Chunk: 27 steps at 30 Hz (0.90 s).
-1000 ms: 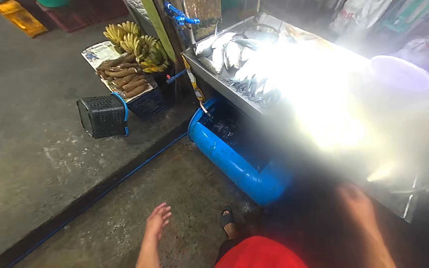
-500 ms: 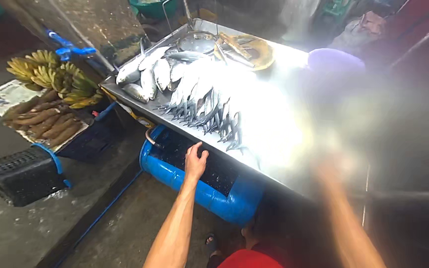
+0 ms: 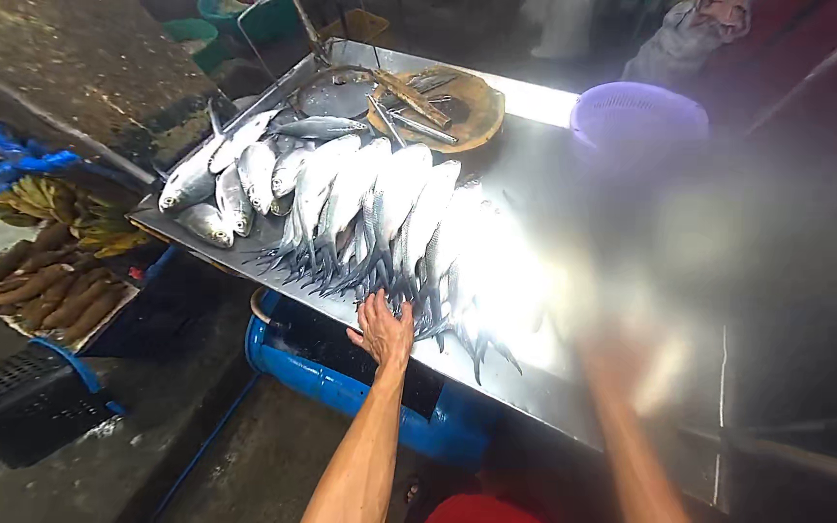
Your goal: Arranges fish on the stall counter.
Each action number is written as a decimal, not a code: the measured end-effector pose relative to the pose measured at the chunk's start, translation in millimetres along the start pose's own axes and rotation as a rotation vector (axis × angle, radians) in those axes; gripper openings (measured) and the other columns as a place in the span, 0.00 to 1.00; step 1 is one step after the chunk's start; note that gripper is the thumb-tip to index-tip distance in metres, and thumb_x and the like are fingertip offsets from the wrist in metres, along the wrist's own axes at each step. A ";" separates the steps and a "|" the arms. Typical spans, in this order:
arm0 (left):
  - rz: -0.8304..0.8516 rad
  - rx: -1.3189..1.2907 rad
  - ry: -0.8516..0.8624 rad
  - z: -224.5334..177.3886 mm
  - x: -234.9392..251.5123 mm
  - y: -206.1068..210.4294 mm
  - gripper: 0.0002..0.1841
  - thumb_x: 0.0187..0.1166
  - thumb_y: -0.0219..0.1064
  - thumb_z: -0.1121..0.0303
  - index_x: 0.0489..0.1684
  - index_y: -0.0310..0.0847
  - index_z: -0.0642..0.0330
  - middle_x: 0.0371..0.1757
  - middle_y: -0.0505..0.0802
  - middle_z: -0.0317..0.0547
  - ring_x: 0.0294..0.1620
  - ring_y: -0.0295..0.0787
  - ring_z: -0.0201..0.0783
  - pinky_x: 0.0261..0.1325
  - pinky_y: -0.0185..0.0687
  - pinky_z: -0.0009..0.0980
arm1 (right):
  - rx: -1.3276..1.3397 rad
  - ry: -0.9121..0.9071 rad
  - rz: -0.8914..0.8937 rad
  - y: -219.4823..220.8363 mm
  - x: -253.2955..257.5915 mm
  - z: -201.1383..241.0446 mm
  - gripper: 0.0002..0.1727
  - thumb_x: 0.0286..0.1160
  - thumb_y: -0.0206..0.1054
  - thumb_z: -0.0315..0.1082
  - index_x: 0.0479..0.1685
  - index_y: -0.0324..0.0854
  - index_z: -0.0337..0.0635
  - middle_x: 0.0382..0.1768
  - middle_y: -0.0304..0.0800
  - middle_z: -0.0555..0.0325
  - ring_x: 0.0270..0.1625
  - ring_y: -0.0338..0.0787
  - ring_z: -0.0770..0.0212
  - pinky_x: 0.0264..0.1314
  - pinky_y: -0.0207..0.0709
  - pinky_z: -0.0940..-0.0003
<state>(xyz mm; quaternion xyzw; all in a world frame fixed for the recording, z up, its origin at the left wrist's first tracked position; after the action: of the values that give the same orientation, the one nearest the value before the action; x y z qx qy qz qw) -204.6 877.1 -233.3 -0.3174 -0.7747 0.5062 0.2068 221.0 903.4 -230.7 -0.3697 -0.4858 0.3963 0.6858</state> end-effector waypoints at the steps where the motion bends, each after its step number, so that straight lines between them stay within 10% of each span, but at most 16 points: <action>1: -0.001 -0.001 -0.002 0.1 -0.1 -0.1 0.33 0.81 0.58 0.44 0.83 0.73 0.50 0.84 0.78 0.50 0.90 0.62 0.56 0.86 0.34 0.74 | -0.004 0.004 -0.028 2.3 1.3 -0.2 0.39 0.65 0.73 0.56 0.81 0.76 0.54 0.85 0.61 0.24 0.87 0.62 0.25 0.79 0.59 0.25; 13: -0.005 -0.003 0.012 0.0 -0.4 3.3 0.34 0.80 0.58 0.44 0.83 0.73 0.52 0.84 0.78 0.51 0.90 0.62 0.58 0.85 0.35 0.75 | -0.019 0.032 0.204 39.1 174.1 0.1 0.41 0.71 0.74 0.44 0.89 0.66 0.63 0.91 0.46 0.27 0.90 0.49 0.21 0.82 0.47 0.18; 18: -0.002 0.002 0.001 -3.3 -0.1 1.4 0.33 0.79 0.58 0.45 0.82 0.75 0.51 0.83 0.79 0.50 0.89 0.63 0.58 0.85 0.37 0.75 | -0.023 0.045 0.349 25.8 253.5 6.4 0.45 0.69 0.77 0.41 0.91 0.62 0.61 0.92 0.43 0.30 0.87 0.54 0.19 0.72 0.60 0.18; 27: -0.020 -0.021 0.031 2.9 -0.9 3.4 0.33 0.77 0.58 0.45 0.80 0.76 0.52 0.82 0.80 0.51 0.89 0.64 0.59 0.84 0.37 0.76 | 0.200 0.069 0.169 50.3 231.4 22.0 0.37 0.75 0.69 0.46 0.86 0.69 0.48 0.86 0.63 0.36 0.83 0.67 0.30 0.73 0.64 0.25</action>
<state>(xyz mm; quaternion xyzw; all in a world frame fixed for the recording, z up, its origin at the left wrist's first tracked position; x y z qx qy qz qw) -204.8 875.6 -237.6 -0.3197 -0.7799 0.4909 0.2203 240.2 1135.7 -183.6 -0.3525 -0.3870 0.4860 0.6998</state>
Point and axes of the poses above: each hand's wrist, its own x-axis towards the middle knuckle, its own y-axis out of the palm, z = x × y, the point moved 4 cm from there along x, towards the middle knuckle
